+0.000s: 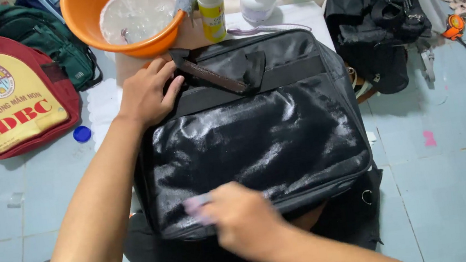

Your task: Cleaning a black leather bag using foam cleaner, a toothbrush for scrubbing, and a cloth for wiping.

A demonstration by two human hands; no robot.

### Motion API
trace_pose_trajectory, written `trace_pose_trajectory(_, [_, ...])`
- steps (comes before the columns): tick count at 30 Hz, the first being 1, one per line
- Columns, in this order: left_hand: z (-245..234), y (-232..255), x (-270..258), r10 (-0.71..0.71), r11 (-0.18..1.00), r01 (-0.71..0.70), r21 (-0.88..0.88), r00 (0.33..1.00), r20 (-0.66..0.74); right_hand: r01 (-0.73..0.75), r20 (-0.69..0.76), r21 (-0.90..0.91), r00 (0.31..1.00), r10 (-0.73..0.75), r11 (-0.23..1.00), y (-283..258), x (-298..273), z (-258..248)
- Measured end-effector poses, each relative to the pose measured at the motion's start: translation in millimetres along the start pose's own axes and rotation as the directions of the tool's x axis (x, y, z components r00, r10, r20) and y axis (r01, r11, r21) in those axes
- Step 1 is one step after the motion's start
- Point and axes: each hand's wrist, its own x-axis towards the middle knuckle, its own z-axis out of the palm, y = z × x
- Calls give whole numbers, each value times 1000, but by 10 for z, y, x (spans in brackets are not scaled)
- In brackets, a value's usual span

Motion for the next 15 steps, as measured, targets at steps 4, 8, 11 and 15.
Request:
trace_pose_trajectory(4, [23,-14,32,7,1000,-7,-15,1000,-27,-236,-94,-174,970,223,956,514,-295,-1057])
trace_pose_trajectory(8, [55,-22,32,-6,1000,6,13,1000,-16,-509,-371,-584,860,350,632,996,-387,-1306])
trace_pose_trajectory(11, [63,-45,51,-10,999,10,37,1000,-2,-350,-371,-518,914,164,780,866,127,-792])
trace_pose_trajectory(15, [110,-68,12,-10,999,10,49,1000,8,63,-92,-180,993,-81,982,178,613,177])
